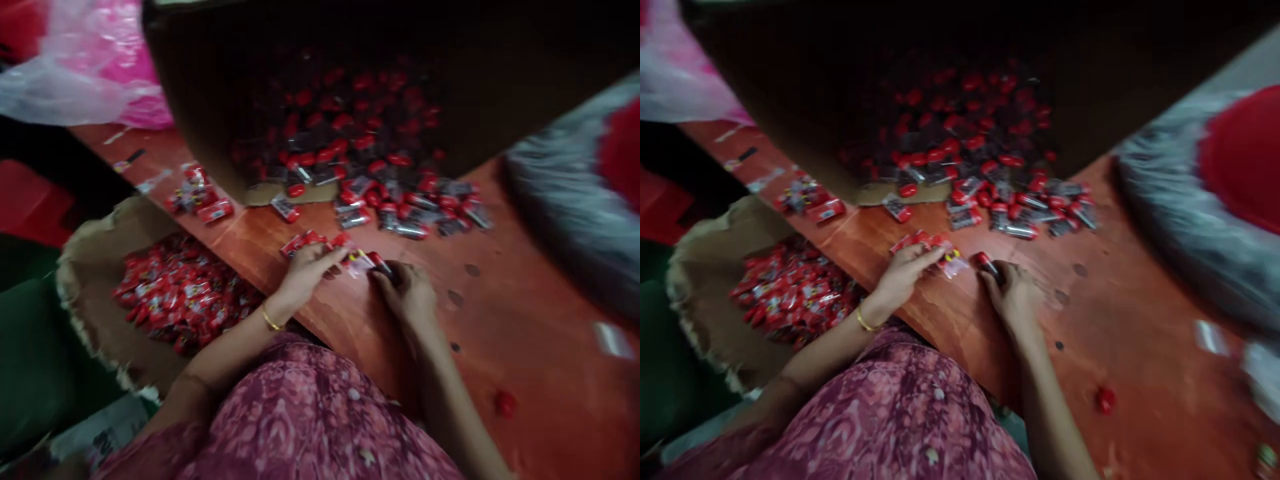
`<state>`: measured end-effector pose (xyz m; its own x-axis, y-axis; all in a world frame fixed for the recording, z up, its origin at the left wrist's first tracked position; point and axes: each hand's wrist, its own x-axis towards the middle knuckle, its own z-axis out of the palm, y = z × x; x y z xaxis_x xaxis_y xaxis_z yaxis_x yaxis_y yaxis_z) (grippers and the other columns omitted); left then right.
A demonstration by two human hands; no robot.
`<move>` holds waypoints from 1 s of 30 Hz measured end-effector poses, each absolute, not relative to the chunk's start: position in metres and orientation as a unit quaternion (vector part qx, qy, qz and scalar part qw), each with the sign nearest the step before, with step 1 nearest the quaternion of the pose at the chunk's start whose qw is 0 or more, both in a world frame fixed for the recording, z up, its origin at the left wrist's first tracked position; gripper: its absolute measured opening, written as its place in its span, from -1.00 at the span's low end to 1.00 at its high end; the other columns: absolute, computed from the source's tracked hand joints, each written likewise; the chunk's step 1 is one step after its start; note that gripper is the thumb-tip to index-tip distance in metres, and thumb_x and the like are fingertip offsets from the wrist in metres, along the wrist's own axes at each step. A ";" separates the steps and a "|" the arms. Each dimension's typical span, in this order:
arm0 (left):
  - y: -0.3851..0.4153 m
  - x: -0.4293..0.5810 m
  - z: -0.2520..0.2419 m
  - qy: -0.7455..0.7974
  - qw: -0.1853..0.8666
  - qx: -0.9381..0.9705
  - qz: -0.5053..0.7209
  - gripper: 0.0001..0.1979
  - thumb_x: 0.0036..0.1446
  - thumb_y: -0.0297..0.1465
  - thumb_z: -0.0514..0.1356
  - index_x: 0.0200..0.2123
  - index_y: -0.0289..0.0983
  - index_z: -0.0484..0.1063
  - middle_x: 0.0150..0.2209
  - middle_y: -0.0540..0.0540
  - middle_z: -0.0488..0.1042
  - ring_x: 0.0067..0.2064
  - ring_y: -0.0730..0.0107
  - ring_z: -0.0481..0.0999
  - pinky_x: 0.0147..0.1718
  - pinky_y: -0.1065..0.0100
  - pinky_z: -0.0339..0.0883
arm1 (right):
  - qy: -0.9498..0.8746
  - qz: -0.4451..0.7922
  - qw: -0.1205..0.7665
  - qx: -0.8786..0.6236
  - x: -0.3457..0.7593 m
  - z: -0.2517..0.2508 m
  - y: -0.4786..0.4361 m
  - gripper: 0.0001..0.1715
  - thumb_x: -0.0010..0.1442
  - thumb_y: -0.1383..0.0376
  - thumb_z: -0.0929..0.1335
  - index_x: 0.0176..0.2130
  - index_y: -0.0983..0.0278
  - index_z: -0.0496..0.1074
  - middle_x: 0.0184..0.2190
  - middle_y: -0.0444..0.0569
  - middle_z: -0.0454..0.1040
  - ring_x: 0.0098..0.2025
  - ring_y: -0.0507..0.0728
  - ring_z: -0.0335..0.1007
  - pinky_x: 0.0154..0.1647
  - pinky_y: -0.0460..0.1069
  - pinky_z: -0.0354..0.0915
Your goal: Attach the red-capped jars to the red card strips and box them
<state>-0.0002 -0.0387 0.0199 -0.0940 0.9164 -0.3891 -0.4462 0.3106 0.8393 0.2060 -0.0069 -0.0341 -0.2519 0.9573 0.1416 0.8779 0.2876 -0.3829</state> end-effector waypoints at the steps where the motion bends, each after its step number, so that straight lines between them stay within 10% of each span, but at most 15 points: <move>1: -0.037 0.000 0.020 0.507 0.640 0.214 0.537 -0.73 -0.13 -0.21 0.33 -0.46 -0.31 0.51 -0.51 -0.01 0.50 -0.53 0.58 0.37 -0.54 0.50 0.17 | -0.774 0.115 0.178 -0.597 0.208 -0.035 -0.009 -0.49 0.17 -0.02 0.22 -0.20 0.32 0.48 -0.33 0.14 0.51 -0.28 0.24 0.37 -0.29 0.08 0.27; 20: -0.034 0.006 0.031 0.536 0.640 0.155 0.528 -0.63 -0.34 -0.24 0.43 -0.50 -0.32 0.41 -0.58 0.04 0.49 -0.59 0.54 0.45 -0.62 0.54 0.30 | -0.786 0.084 0.175 -0.587 0.216 -0.032 -0.028 -0.59 0.17 0.15 0.28 -0.07 0.37 0.38 -0.09 0.23 0.42 -0.13 0.31 0.27 -0.14 0.16 0.23; 30: -0.035 0.010 0.033 0.515 0.668 0.168 0.510 -0.69 -0.24 -0.26 0.40 -0.49 -0.30 0.40 -0.59 0.03 0.49 -0.58 0.53 0.45 -0.56 0.51 0.33 | -0.545 0.512 0.422 -0.513 0.214 -0.007 -0.052 -0.58 -0.01 0.13 0.42 -0.15 0.22 0.36 -0.33 -0.07 0.44 -0.39 0.08 0.32 -0.46 -0.04 0.31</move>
